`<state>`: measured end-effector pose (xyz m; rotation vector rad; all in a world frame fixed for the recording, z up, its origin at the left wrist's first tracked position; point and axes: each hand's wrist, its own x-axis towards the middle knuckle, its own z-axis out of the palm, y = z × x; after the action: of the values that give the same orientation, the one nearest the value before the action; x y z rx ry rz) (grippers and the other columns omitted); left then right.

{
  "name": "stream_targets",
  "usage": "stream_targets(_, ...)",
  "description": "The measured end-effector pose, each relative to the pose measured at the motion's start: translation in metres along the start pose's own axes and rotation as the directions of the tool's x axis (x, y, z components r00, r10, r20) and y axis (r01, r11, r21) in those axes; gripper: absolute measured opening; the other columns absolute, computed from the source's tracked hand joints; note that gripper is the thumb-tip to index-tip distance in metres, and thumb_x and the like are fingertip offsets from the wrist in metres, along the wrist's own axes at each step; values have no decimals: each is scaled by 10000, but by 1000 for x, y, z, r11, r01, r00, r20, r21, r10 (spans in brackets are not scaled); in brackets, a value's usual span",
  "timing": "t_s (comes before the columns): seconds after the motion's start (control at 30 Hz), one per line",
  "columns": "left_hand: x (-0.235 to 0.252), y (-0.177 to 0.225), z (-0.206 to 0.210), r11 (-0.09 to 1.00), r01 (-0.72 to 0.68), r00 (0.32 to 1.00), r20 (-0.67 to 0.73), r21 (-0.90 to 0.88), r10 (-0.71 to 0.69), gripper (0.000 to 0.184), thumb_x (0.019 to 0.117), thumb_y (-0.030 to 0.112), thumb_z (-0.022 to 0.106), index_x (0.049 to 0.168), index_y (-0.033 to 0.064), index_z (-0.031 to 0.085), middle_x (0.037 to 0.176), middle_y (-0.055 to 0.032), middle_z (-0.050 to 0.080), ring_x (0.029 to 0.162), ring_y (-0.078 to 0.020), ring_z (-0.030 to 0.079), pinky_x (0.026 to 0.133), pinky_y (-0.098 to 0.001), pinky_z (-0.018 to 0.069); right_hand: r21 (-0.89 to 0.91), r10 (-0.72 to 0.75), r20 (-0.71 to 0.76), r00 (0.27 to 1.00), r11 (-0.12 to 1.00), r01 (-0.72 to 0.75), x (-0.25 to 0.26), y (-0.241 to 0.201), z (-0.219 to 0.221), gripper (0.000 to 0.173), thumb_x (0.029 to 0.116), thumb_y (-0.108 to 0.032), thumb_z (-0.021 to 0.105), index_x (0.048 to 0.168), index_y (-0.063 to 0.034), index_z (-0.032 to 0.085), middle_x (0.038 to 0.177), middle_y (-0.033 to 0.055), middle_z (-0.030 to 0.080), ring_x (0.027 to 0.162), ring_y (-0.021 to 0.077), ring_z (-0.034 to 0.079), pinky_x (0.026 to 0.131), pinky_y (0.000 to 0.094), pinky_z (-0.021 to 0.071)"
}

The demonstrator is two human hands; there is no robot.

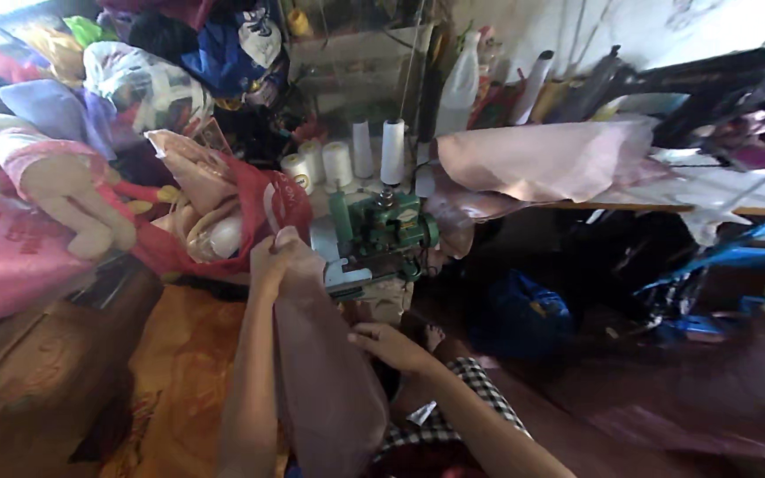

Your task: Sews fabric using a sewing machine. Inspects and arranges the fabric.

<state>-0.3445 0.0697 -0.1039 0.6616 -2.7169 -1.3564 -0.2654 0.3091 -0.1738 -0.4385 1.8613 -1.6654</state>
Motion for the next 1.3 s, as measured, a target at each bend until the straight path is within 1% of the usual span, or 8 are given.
stream_targets(0.1,-23,-10,-11,961,-243,970,-66,-130,236,317,989,249,691,1111,-43,680,1015,-195,687,932,-261,659,873,-495,537,8,18,32,999,1000,-19,-8,10,-3,363,1068,-247,545,1283,34,626,1148,122,676,995,112,648,919,316,543)
stream_targets(0.2,-52,-20,-11,911,-386,921,-111,-142,373,215,981,216,693,1030,7,708,868,-62,691,794,-92,648,775,-331,556,-8,-1,23,1000,1000,1,-12,26,-5,343,1062,-234,551,1268,30,627,1110,96,672,944,74,627,875,279,530)
stream_targets(0.33,-83,-24,8,811,-580,812,-139,-82,567,187,974,169,679,985,-14,715,828,-31,694,743,-6,633,722,-211,542,-52,-49,3,999,997,50,-14,33,-4,292,1034,-202,598,1210,26,649,1057,73,683,909,40,629,855,243,531)
stream_targets(0.5,-122,-19,48,700,-700,693,-105,142,714,276,999,280,642,950,46,781,852,-80,728,750,-146,690,722,-333,587,-115,-45,-85,995,993,35,-18,42,-3,236,1028,-161,592,1156,19,674,983,69,678,847,44,617,806,243,527)
stream_targets(0.77,-157,-1,105,492,-841,498,-36,225,867,83,882,96,711,879,60,786,825,-102,720,800,-266,723,734,-442,587,-110,-85,-256,963,992,58,-41,40,1,218,989,-17,555,1164,88,632,1004,56,678,908,-23,614,853,188,522)
stream_targets(0.97,-167,-4,106,386,-903,387,-31,187,922,99,888,124,698,884,90,791,804,-73,702,780,-225,698,735,-374,563,44,-96,-248,964,993,110,-61,45,-2,190,957,-6,589,1145,-9,619,959,-85,685,890,-72,634,841,172,550)
stream_targets(1.1,-178,-5,102,284,-952,286,1,112,958,112,912,121,686,902,87,792,787,-69,685,771,-218,676,740,-351,553,-124,-57,-252,966,992,26,-77,51,-10,232,932,-50,644,1136,60,637,974,-16,669,899,-71,596,844,154,507)
stream_targets(1.3,-189,-7,109,296,-952,294,-36,77,955,130,917,114,677,951,79,797,791,-73,683,758,-214,666,693,-329,547,-196,-127,-260,957,978,76,-90,59,-15,286,883,-65,707,1122,78,642,989,-15,682,930,-105,588,863,113,486)
